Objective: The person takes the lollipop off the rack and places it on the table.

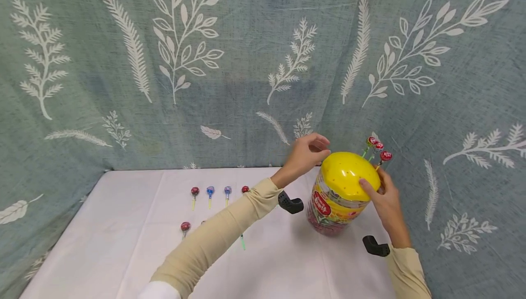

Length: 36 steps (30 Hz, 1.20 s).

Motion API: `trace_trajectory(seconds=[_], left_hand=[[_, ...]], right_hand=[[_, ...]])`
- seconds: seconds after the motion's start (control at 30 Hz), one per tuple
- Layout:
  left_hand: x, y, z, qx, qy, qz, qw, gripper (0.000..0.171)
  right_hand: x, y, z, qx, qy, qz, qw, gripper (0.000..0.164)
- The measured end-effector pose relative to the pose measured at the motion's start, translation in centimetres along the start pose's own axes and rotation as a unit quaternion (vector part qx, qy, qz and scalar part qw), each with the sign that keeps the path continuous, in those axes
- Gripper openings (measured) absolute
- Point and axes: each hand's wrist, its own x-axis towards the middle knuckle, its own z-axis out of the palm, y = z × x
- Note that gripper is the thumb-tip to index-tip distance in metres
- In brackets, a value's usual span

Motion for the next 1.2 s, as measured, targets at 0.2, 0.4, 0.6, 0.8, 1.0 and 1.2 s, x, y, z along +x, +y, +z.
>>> trace_trajectory(seconds=[0.2,0.4,0.6,0.8,1.0,1.2], left_hand=[[1.5,0.0,0.9,0.017,0.004,-0.004,0.9998,0.015],[2.8,0.5,2.1,0.045,0.000,-0.006,0.9990,0.018],[3.7,0.8,3.0,0.071,-0.030,-0.013,0.9969,0.024],[3.8,1.3,4.2,0.065,-0.054,-0.032,0.9959,0.029],[3.9,2.2,6.2,0.036,-0.094,-0.013,0.9948,0.036],[4.2,2.5,7.9,0.045,-0.090,0.011,0.9949,0.032]], right_hand=[[0.0,0.1,0.1,-0.001,0.000,0.001,1.000,0.067],[0.0,0.1,0.0,0.000,0.009,0.001,1.000,0.067],[0.1,0.0,0.1,0.001,0.011,-0.003,1.000,0.066],[0.3,0.1,0.2,0.008,0.006,-0.002,1.000,0.066],[0.4,0.1,0.1,0.014,0.006,0.007,1.000,0.069],[0.5,0.1,0.2,0.012,0.007,0.019,1.000,0.071]])
